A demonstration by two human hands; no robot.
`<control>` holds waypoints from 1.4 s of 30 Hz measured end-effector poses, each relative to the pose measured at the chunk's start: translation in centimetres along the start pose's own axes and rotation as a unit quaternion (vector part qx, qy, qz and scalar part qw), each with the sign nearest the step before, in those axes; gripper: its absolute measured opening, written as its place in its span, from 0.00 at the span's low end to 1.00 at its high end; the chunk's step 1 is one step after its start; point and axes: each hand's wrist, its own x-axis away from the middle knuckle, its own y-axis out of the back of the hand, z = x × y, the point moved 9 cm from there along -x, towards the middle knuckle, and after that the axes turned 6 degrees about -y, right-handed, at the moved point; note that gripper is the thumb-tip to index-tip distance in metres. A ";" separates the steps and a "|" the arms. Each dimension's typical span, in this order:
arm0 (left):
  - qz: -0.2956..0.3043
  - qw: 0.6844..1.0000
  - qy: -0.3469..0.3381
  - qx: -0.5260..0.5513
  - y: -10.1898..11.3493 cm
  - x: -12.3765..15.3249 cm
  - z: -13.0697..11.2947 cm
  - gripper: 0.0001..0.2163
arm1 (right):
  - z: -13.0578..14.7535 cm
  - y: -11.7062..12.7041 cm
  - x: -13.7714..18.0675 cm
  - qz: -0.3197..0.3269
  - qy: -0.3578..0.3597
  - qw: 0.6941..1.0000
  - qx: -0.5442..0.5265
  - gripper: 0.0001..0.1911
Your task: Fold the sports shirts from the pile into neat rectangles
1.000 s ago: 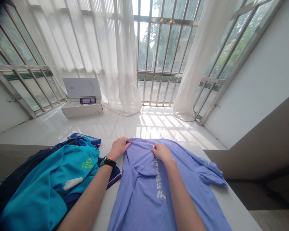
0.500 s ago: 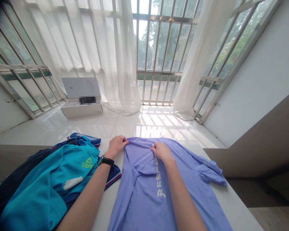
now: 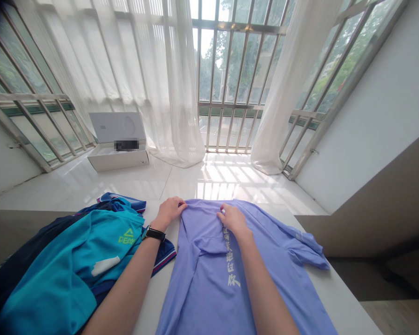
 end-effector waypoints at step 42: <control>-0.013 1.000 -0.003 -0.020 0.8 0.3 -1.3 0.10 | 0.4 1.8 0.1 -0.101 -0.019 0.992 -0.077 0.09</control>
